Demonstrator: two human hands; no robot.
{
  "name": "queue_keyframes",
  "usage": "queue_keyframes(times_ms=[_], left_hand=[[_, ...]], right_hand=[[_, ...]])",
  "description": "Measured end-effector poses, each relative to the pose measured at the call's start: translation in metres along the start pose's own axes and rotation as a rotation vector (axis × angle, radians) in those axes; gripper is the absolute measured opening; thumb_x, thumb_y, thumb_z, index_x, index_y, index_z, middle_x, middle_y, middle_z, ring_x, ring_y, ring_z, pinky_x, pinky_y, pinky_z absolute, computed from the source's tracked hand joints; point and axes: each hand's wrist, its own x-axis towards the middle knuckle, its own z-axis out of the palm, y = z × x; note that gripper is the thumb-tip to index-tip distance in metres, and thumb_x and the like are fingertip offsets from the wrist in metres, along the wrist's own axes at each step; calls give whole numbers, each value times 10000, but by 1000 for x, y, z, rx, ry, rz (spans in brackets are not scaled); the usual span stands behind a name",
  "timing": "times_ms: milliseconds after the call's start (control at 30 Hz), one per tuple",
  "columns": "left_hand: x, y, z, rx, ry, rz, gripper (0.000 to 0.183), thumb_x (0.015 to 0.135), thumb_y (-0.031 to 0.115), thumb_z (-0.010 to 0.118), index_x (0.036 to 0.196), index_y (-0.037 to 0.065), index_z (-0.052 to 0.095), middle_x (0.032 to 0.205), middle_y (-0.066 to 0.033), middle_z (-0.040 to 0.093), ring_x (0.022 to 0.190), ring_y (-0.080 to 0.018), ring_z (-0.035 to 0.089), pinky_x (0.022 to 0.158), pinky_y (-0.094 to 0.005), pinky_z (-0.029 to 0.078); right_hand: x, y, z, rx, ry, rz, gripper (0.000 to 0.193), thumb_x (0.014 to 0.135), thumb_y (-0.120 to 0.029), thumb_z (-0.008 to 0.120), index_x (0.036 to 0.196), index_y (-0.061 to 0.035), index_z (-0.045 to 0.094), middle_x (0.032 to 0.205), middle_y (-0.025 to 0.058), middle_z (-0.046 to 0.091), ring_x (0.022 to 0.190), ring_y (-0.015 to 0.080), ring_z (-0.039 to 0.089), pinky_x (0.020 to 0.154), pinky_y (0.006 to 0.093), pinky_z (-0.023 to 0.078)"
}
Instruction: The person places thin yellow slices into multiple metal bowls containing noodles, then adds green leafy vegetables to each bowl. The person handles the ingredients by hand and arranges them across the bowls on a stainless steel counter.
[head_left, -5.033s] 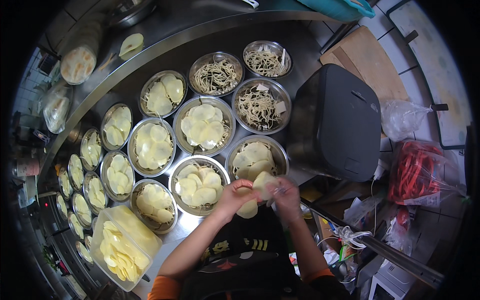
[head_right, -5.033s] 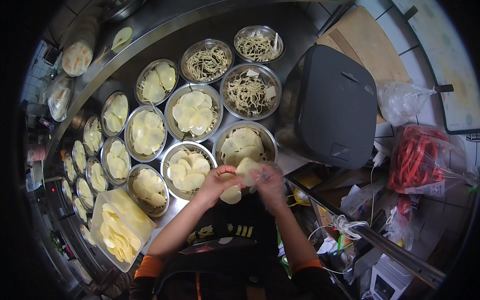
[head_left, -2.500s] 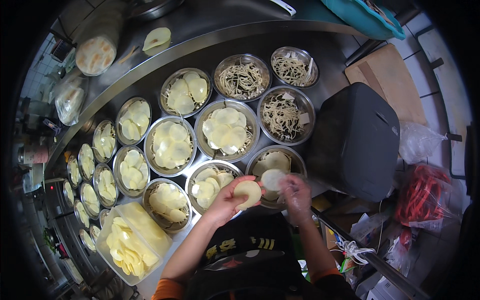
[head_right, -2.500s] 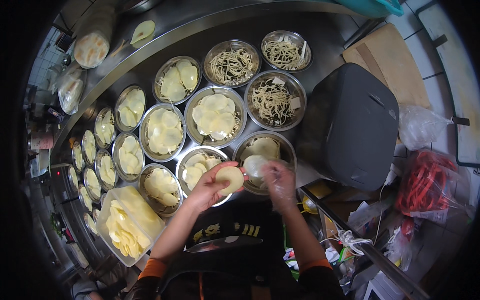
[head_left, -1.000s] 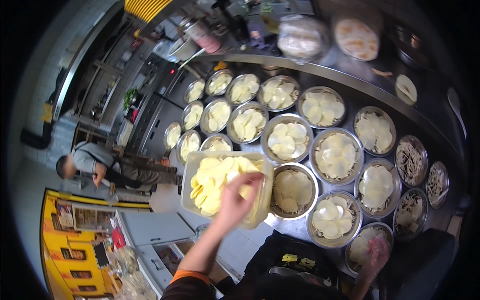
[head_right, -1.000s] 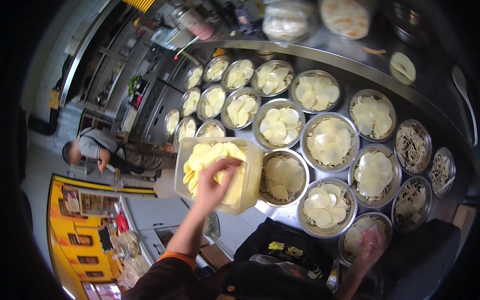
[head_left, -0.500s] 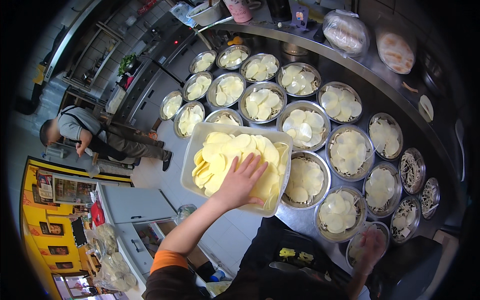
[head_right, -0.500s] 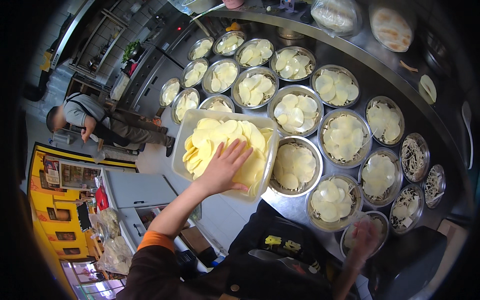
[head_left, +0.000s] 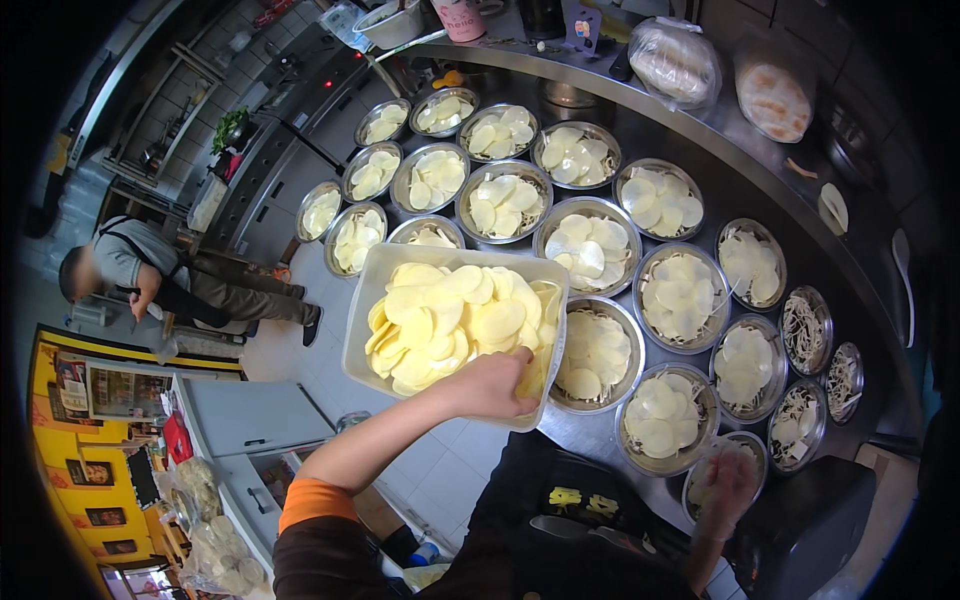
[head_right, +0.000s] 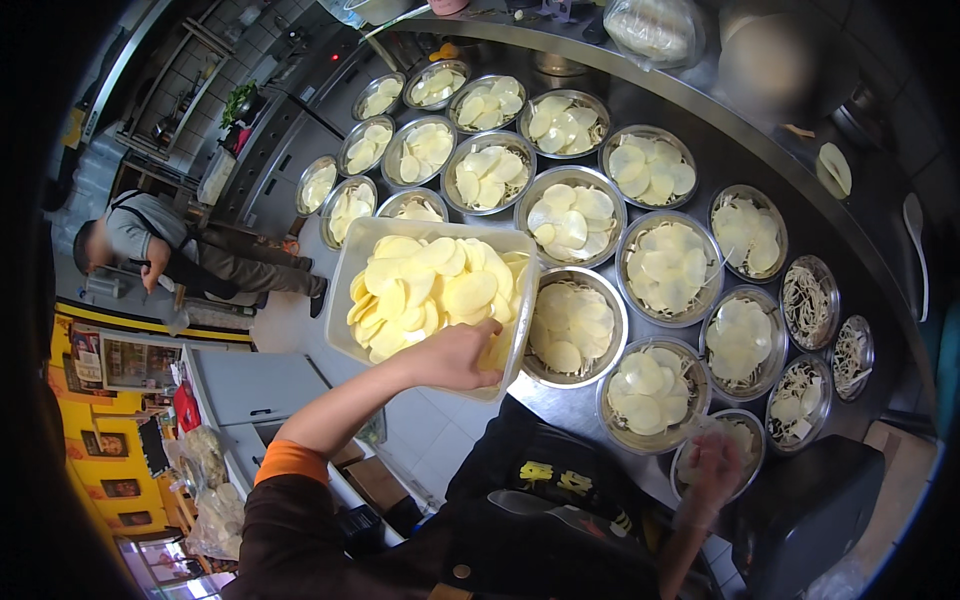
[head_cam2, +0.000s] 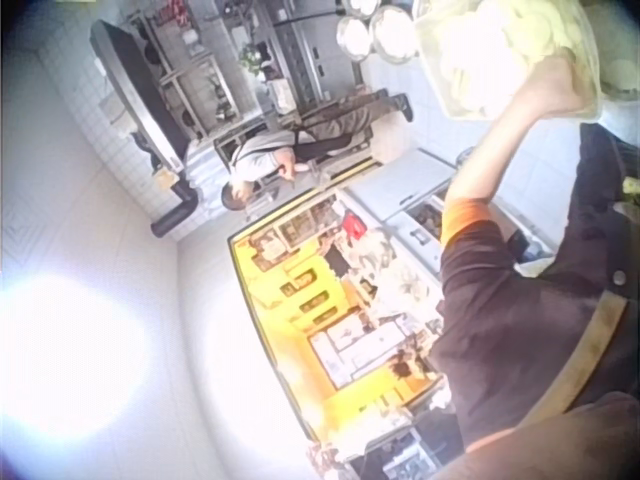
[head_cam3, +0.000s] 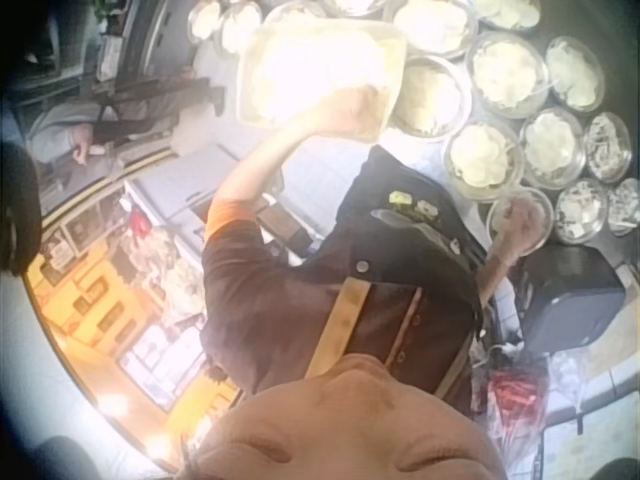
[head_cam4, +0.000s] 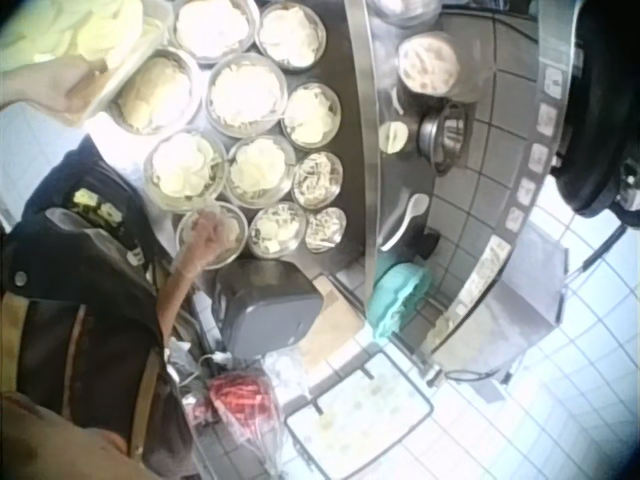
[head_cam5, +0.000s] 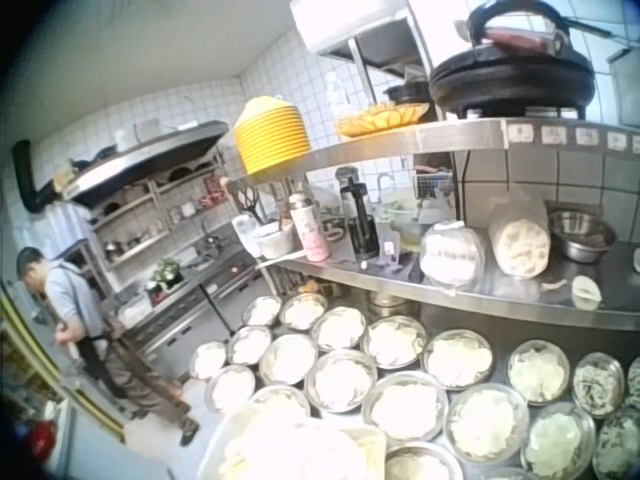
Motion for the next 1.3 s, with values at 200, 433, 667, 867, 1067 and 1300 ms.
queue_keyframes(times_ms=[200,433,667,867,1067,1300], left_hand=[[18,3,9,178,53,-47,359,762,148,647,1021,-55,503,818,-258,626,811,-417,623,740,-460,503],[-40,-9,-47,-995,318,22,534,813,19,684,1294,17,452,1111,-115,634,942,-221,659,822,-346,548],[11,87,23,-1856,-33,206,621,758,40,623,1328,51,378,1134,-175,590,1023,-360,608,890,-453,504],[85,182,90,-1820,-128,197,369,937,84,525,1289,77,418,1222,-86,530,1153,-211,513,1007,-397,402],[134,248,136,-1458,-229,72,440,946,170,552,1332,180,342,1121,-80,507,1052,-195,509,971,-383,387],[220,296,179,-1706,-865,-79,487,897,150,531,1354,98,373,1250,-173,525,1192,-353,488,1016,-471,395]], right_hand=[[1,-5,0,-45,1,2,185,948,-207,555,861,-47,588,709,-2,550,582,41,440,531,191,347],[-1,-12,14,-27,35,-69,162,934,-189,566,900,-35,602,760,24,595,603,71,468,564,208,386],[3,-62,45,-155,-452,-149,319,879,-131,587,1174,-12,561,1046,89,640,899,157,604,818,296,482],[14,-76,54,18,-165,-292,436,798,-112,716,1178,3,537,1039,132,611,926,224,612,835,337,472],[42,-41,-9,-340,289,-373,290,777,-79,713,1031,6,603,1017,158,610,935,291,598,801,350,475],[60,-17,-64,-391,439,-531,346,815,-108,668,1139,-10,594,1070,180,605,966,354,592,842,411,475]])
